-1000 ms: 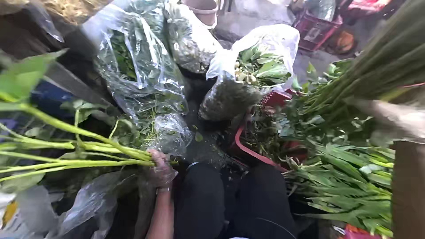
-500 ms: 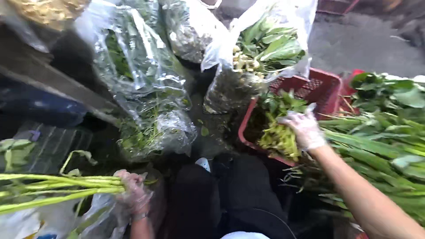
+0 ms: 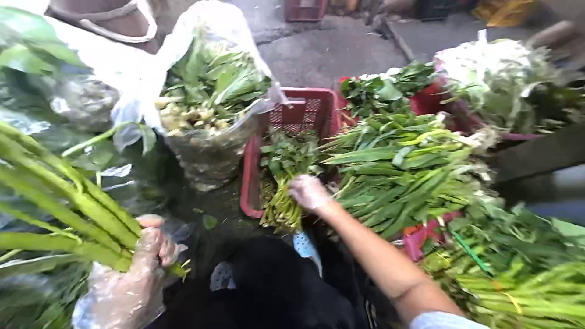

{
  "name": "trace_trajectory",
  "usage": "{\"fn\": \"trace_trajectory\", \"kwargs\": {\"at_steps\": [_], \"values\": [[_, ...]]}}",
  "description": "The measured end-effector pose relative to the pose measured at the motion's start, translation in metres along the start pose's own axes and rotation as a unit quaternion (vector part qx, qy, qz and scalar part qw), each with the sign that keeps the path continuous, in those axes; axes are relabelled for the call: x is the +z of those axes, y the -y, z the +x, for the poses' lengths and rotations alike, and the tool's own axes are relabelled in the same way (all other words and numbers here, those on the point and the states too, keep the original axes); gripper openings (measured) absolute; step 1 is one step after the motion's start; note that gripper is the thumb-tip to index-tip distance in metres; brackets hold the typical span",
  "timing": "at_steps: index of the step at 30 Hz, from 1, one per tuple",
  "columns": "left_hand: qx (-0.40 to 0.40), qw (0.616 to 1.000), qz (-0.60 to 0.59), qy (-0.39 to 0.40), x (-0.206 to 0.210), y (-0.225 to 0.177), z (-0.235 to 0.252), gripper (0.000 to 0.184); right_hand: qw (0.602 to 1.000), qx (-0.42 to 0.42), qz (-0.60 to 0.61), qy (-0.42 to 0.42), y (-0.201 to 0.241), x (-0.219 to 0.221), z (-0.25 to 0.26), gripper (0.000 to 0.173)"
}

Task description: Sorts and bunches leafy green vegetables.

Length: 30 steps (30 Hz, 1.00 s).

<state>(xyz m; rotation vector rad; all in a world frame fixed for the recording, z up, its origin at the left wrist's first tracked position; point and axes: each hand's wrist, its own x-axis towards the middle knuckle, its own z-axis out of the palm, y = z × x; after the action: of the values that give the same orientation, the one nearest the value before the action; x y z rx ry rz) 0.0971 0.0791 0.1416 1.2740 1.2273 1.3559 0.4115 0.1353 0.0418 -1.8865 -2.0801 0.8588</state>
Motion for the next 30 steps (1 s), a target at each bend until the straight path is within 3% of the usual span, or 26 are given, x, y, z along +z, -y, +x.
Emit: {"fn": "trace_trajectory", "kwargs": {"at_steps": [5, 9, 14, 18, 23, 30], "values": [[-0.036, 0.991, 0.085, 0.097, 0.040, -0.010, 0.016, 0.018, 0.981, 0.127, -0.061, 0.131, 0.050, -0.030, -0.003, 0.030], [-0.051, 0.976, 0.130, 0.167, 0.071, -0.010, 0.032, 0.032, 0.985, 0.105, -0.050, 0.130, 0.035, -0.035, 0.000, 0.030], [-0.093, 0.974, 0.166, 0.124, 0.102, 0.017, 0.035, 0.042, 0.999, -0.040, -0.006, 0.027, 0.007, -0.001, 0.009, 0.030], [-0.118, 0.951, 0.265, 0.103, 0.100, 0.057, 0.040, 0.059, 0.988, 0.039, 0.144, 0.048, 0.008, -0.001, 0.008, 0.030], [-0.169, 0.925, 0.324, 0.101, 0.090, 0.058, 0.047, 0.052, 0.974, 0.101, 0.178, 0.096, 0.013, -0.013, 0.009, 0.034], [-0.157, 0.963, 0.193, 0.102, 0.074, 0.066, 0.047, 0.044, 0.965, 0.123, 0.229, 0.029, 0.001, 0.003, -0.005, 0.034]]}}
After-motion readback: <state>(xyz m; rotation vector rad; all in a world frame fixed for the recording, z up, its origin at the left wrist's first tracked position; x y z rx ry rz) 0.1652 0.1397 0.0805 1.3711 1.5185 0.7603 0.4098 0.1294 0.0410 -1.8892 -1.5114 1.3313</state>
